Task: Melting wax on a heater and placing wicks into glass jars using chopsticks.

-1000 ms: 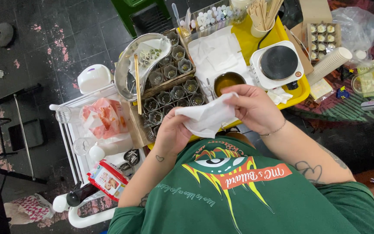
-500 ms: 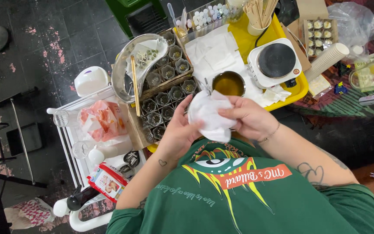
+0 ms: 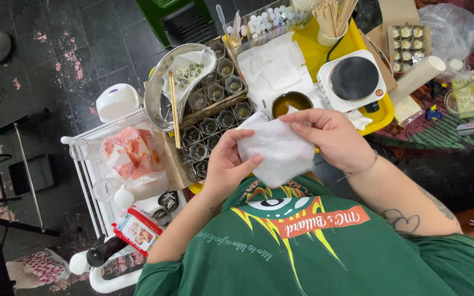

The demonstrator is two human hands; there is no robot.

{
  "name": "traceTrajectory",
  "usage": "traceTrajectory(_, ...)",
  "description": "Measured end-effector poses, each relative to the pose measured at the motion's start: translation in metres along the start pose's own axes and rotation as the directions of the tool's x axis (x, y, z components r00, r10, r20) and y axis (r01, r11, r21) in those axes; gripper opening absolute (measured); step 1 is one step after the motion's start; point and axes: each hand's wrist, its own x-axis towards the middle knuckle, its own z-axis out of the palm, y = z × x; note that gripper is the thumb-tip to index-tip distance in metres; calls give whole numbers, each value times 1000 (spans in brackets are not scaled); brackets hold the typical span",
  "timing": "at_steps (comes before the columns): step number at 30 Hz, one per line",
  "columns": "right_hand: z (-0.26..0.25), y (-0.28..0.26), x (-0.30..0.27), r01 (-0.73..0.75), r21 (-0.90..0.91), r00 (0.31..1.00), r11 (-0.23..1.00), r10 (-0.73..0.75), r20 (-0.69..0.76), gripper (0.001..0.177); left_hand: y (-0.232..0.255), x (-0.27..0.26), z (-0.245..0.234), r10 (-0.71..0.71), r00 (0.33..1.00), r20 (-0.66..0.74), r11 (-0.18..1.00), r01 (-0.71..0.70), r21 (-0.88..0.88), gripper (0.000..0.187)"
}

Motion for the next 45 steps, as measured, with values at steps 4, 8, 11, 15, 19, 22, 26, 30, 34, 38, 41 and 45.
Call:
traceTrajectory(4,20,-52,1,-172,240,984,955,155,90,52,12,6,0,30,999,-38,998,-28,48,52)
traceTrajectory(8,7,-43,-10,-40,104,991,994,25,135,64,-20,-4,-34,63,995,-72,987,-52,151,36)
traceTrajectory(11,-12,-32,-14,405,-320,905,857,-325,274,53,-14,-1,-33,382,922,59,897,-385,219,29)
traceTrajectory(15,12,-74,-9,876,-435,454,207,-655,604,41,2,6,-18,414,909,-56,908,-417,-51,37)
traceTrajectory(19,12,-68,-9,814,-570,367,-115,-658,658,34,16,10,-16,472,881,26,852,-464,243,40)
traceTrajectory(22,5,-51,-12,709,-703,442,-51,-745,500,31,27,14,-9,497,861,109,707,-474,526,41)
traceTrajectory(26,-15,-45,-19,631,-748,672,206,-628,394,41,-3,18,-28,251,965,71,873,-257,415,35)
traceTrajectory(30,-31,-52,-22,683,-607,727,407,-454,515,37,-5,29,-25,-111,994,-5,971,107,-215,32)
traceTrajectory(34,-50,-52,-25,623,-440,717,647,-247,652,27,32,33,11,-74,990,122,939,110,-325,34)
traceTrajectory(38,-43,-54,-19,334,-147,830,931,-217,514,38,46,44,46,-37,964,263,979,-17,202,34)
traceTrajectory(41,-30,-60,-13,59,-29,910,998,-42,412,76,58,57,71,-31,937,347,859,-153,489,39)
traceTrajectory(45,-49,-28,-7,-164,-36,890,986,164,426,42,66,72,94,156,931,330,712,-337,615,58)
